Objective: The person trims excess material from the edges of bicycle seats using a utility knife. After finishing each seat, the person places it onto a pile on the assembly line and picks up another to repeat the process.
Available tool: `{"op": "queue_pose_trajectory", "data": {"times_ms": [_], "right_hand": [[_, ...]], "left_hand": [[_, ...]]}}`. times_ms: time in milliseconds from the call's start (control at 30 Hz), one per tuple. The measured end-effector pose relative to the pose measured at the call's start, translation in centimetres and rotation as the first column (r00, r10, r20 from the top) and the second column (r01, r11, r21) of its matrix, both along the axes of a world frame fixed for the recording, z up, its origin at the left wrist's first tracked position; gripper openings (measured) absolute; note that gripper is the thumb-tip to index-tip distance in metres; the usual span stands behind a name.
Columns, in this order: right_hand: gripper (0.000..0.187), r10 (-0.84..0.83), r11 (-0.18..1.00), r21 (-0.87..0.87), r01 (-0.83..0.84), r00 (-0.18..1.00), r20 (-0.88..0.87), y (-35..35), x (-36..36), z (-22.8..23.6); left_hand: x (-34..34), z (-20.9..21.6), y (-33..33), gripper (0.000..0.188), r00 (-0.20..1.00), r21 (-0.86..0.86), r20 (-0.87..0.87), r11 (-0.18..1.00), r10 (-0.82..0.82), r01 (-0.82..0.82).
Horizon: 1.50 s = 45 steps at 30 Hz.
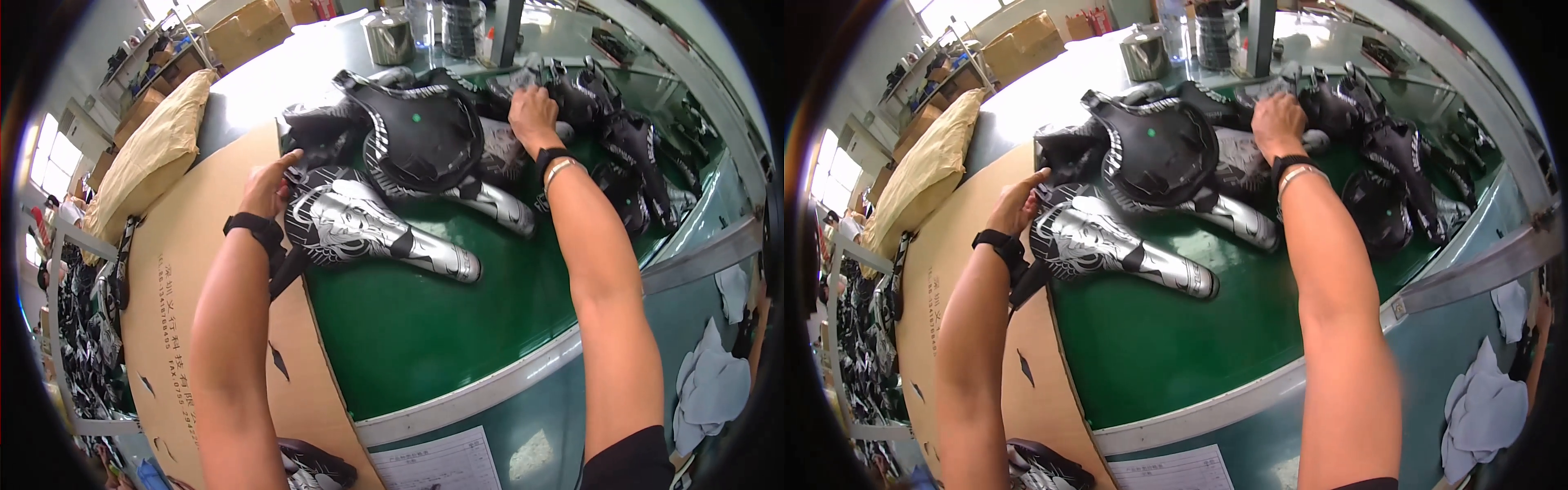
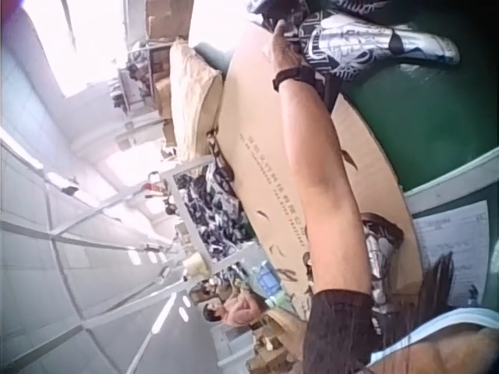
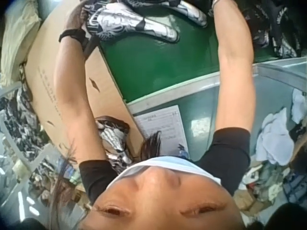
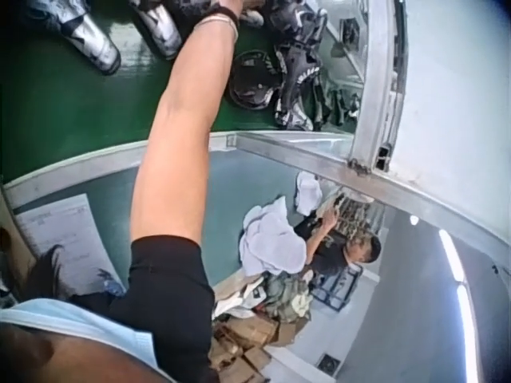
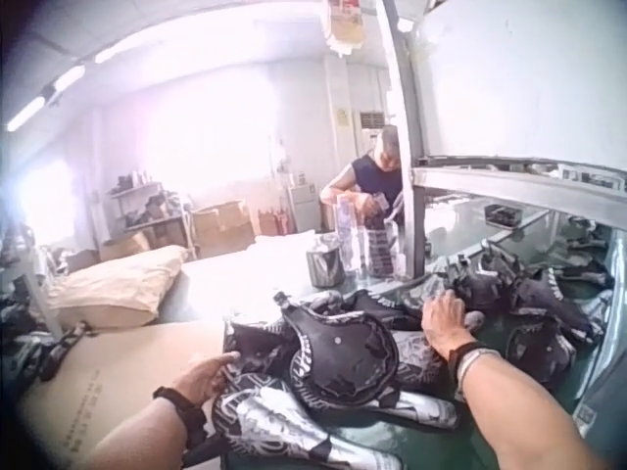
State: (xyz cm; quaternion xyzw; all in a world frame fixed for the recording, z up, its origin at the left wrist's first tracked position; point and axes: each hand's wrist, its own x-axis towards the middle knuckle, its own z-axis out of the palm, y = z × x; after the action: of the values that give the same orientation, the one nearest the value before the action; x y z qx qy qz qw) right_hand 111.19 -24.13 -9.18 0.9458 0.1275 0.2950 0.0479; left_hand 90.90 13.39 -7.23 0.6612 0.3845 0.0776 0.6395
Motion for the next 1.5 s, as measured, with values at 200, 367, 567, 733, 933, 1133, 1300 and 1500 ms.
{"op": "queue_pose_trajectory", "data": {"times_ms": [200,367,567,733,933,1133,1300,1500], "right_hand": [[0.024,0.361,0.932,0.027,-0.360,0.926,-0.112,-2.6,-5.6,3.0],[0.042,0.613,0.728,0.457,-0.511,0.784,-0.100,-7.5,-9.3,4.0],[0.053,0.318,0.886,0.454,-0.094,0.835,-0.448,-4.3,-7.2,4.4],[0.043,0.586,0.609,0.764,0.211,0.530,-0.613,-2.6,-14.2,6.7],[0.042,0.645,0.740,0.666,0.091,0.182,-0.742,0.7,-22.5,7.7],[0.037,0.881,0.474,0.823,0.313,-0.175,-0.440,1.3,-32.9,10.0],[0.050,0.876,0.337,0.935,0.112,-0.400,-0.269,0.1,-40.2,12.2],[0.078,0.517,0.297,0.902,-0.313,-0.742,-0.427,5.1,-46.9,17.7]], "left_hand": [[-1.5,1.5,-0.7,0.043,0.999,0.071,-0.047,0.997,-0.004,0.008],[-2.5,2.2,-3.1,0.060,0.987,0.075,0.134,0.994,-0.083,0.074],[-1.9,2.9,-3.6,0.042,0.864,-0.140,0.245,0.865,-0.441,0.481],[-8.3,4.8,-2.3,0.026,0.908,-0.374,0.232,0.829,-0.350,0.415],[-21.1,12.1,-1.1,0.013,0.947,-0.454,0.118,0.832,-0.298,0.318],[-43.1,19.0,-0.8,0.042,0.994,-0.486,0.086,0.868,-0.064,0.098],[-54.6,22.7,-2.8,0.053,0.950,-0.366,-0.257,0.928,-0.178,0.074],[-45.5,30.8,-1.6,0.044,0.983,0.319,-0.175,0.941,-0.058,0.113]]}}
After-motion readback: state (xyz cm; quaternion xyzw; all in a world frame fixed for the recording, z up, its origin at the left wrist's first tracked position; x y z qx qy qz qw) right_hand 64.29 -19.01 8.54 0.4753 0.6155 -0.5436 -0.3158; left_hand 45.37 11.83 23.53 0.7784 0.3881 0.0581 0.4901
